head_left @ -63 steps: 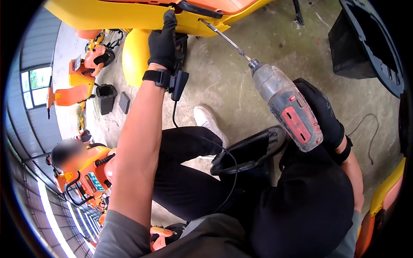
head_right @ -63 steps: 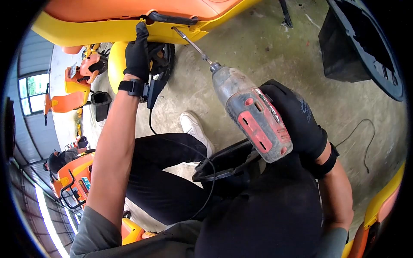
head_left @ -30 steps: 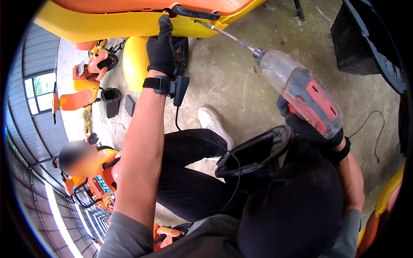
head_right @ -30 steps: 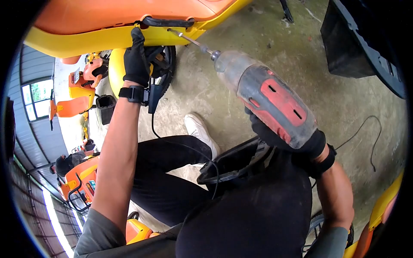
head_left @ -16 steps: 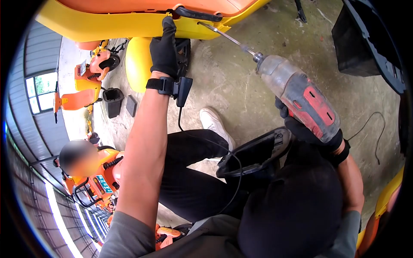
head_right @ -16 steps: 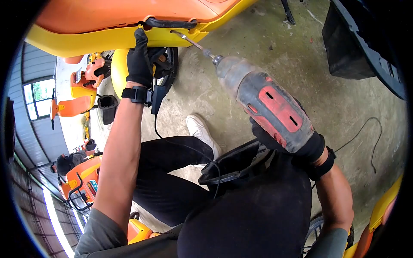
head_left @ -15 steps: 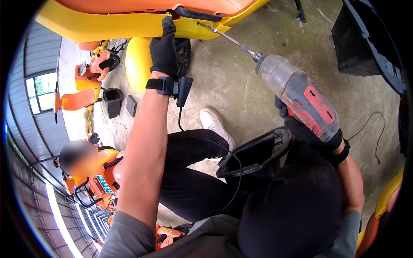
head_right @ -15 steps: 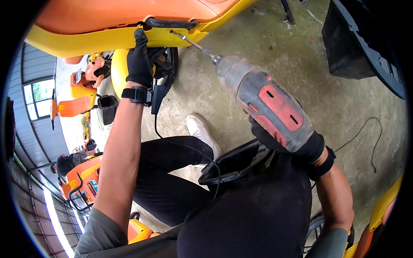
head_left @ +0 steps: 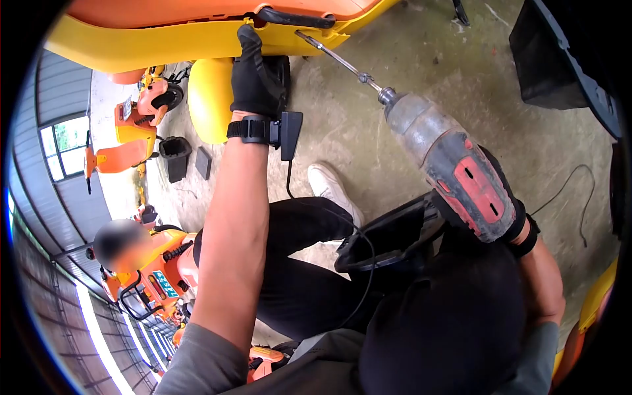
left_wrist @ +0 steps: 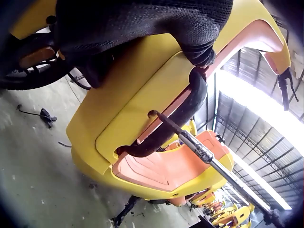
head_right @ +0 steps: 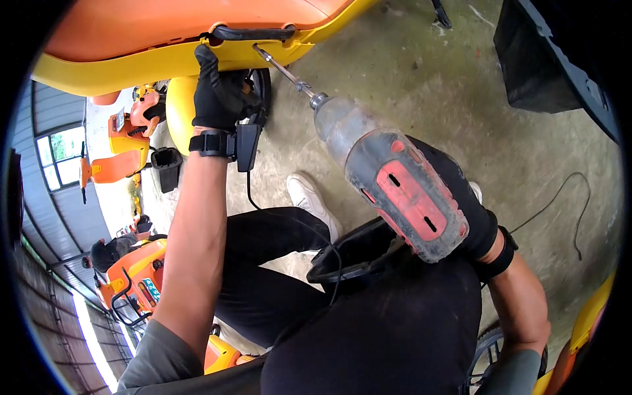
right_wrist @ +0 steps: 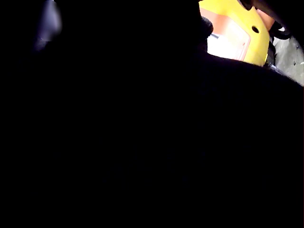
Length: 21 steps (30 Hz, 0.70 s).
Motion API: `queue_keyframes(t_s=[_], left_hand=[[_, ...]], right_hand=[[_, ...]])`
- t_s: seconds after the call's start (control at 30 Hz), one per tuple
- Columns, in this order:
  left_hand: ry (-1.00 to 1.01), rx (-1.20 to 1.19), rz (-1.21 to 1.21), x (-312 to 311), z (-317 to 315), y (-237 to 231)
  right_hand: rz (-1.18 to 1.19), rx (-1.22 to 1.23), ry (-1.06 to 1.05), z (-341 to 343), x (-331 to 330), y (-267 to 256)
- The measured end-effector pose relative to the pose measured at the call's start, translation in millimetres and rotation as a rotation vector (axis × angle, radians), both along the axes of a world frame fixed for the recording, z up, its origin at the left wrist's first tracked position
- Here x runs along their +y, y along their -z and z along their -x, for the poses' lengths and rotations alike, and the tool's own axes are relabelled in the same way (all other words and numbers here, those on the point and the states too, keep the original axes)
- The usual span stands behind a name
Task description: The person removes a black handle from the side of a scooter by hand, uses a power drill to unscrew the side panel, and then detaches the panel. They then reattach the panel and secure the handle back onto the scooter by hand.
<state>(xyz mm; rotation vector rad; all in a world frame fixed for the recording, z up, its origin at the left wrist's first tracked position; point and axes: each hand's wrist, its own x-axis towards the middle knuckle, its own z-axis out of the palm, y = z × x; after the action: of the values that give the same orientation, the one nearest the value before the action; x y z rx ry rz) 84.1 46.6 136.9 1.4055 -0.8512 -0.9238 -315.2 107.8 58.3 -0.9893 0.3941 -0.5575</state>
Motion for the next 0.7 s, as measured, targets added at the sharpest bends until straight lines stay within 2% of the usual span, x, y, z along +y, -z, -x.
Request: queue_keyframes(t_s=[0.03, 0.07, 0.13, 0.17, 0.23, 0.33, 0.37, 0.43, 0.47, 0.53, 0.57, 0.63, 0.67, 0.7], left_hand=[[0.016, -0.012, 0.020, -1.6, -0.1, 1.0], [0.018, -0.011, 0.018, -3.2, -0.3, 1.9], [0.002, 0.074, 0.021, -4.7, -0.8, 3.0], [0.003, 0.071, 0.021, -4.7, -0.9, 3.3], [-0.061, 0.032, 0.003, -3.9, 3.6, 1.8], [-0.098, -0.008, 0.017, -2.6, 5.8, 3.5], [-0.097, -0.009, 0.017, -3.3, 6.7, 4.4], [-0.139, 0.027, 0.013, -4.1, 6.9, 5.1], [-0.139, 0.024, 0.014, -4.1, 6.0, 4.9], [-0.123, -0.002, 0.025, -4.4, 4.5, 6.1], [-0.123, -0.002, 0.025, -4.5, 3.8, 6.6], [-0.126, 0.029, 0.016, -4.3, 5.1, 5.5], [-0.126, 0.027, 0.014, -4.3, 5.2, 4.6], [-0.130, 0.017, 0.001, -4.2, 4.5, 3.6]], right_hand=[[-0.142, -0.035, -0.014, 0.5, 0.1, -2.9], [-0.143, -0.034, -0.013, 1.8, -1.3, 2.0], [0.737, 0.324, -0.049, 4.4, -5.5, 16.1], [0.737, 0.321, -0.047, 2.5, -3.9, 15.3], [0.032, -0.053, 0.008, -2.4, 1.5, 12.0], [-0.029, -0.107, 0.017, 0.2, 5.6, 18.9], [-0.030, -0.108, 0.019, 2.6, 3.4, 22.0], [0.548, 0.162, -0.035, 5.7, -2.7, 27.7], [0.549, 0.160, -0.035, 4.8, -3.0, 26.8], [0.271, 0.009, -0.086, 4.0, -3.7, 21.7], [0.270, 0.009, -0.085, 3.7, -5.9, 16.3], [0.849, 0.304, -0.076, 3.0, -10.4, 6.2], [0.847, 0.303, -0.076, 2.5, -6.6, 10.6], [0.473, 0.173, -0.070, 1.4, 0.4, 18.7]])
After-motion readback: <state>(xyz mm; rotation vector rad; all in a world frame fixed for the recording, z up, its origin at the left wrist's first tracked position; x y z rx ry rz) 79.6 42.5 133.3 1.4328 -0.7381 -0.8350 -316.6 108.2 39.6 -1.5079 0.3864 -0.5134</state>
